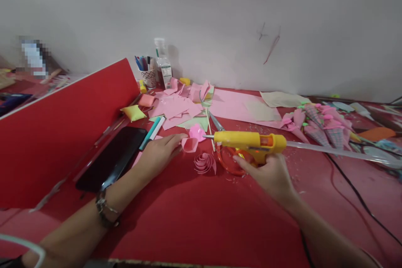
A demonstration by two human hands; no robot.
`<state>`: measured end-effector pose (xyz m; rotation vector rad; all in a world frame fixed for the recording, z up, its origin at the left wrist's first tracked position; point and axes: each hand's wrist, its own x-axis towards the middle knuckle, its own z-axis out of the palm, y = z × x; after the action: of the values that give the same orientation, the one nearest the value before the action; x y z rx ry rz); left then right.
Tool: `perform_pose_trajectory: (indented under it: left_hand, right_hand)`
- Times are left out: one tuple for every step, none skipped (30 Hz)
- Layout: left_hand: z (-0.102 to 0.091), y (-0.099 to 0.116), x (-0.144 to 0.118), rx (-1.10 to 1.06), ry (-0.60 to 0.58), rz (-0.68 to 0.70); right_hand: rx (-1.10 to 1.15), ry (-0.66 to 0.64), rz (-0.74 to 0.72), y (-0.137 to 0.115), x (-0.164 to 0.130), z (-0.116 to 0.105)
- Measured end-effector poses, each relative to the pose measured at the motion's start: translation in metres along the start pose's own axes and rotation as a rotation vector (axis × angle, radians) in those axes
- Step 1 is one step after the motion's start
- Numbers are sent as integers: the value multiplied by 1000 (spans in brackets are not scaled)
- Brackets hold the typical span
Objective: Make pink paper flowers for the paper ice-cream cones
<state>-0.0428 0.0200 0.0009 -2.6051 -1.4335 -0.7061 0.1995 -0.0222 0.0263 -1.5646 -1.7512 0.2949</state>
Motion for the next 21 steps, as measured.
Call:
perform_pose_trajectory:
  left_hand:
    - [0, 0, -1, -2, 14, 21]
    - [1, 0, -1, 2, 26, 40]
    - [1, 1, -2, 13, 36, 56]
    - [1, 1, -2, 34, 43, 68]
    - [1, 1, -2, 61, 50, 76]
    - [1, 1, -2, 94, 53, 81]
    - [1, 2, -2, 127, 54, 81]
    - [1, 2, -2, 152, 58, 78]
    - [1, 2, -2, 166, 67, 81]
    - [1, 2, -1, 168, 82, 92]
    - [1, 2, -1, 161, 108, 116]
    - [1, 2, -1, 152, 143, 147]
    - [1, 2, 0, 147, 187, 182]
    - [1, 3, 0, 150, 230, 215]
    - [1, 3, 0, 159, 264, 241]
    - [1, 3, 0, 167, 288, 258]
    - [0, 4, 0, 174, 299, 267]
    - [0, 4, 0, 177, 300, 272]
    - [0, 5, 0, 176, 298, 275]
    - [-1, 5, 0, 173, 293, 277]
    - [-1, 5, -1, 170, 289, 280]
  right_hand:
    - [-10, 0, 6, -1, -2, 1]
    - [-22, 1, 12, -2, -3, 2]
    - [-28, 1, 14, -3, -3, 3]
    - [-19, -3, 10, -4, -4, 4]
    - [4, -13, 1, -4, -4, 5]
    - [39, -25, -9, -4, -4, 5]
    - [76, -34, -18, -4, -5, 5]
    - [107, -35, -25, -4, -5, 5]
    - [123, -27, -29, -4, -6, 5]
    - [123, -18, -29, -3, -7, 5]
    - [116, -7, -28, -3, -7, 5]
    - [108, -2, -27, -3, -8, 5]
    - [99, -10, -24, -2, -8, 5]
    - [89, -23, -16, -3, -8, 5]
    - [77, -37, -7, -3, -8, 5]
    - [66, -49, -1, -4, -7, 4]
    - [54, -57, 4, -4, -7, 4]
    - [44, -60, 8, -5, -7, 4]
    - [40, -53, 10, -6, -6, 4]
    - [43, -43, 10, -7, -6, 4]
    - [52, -36, 11, -8, -6, 4]
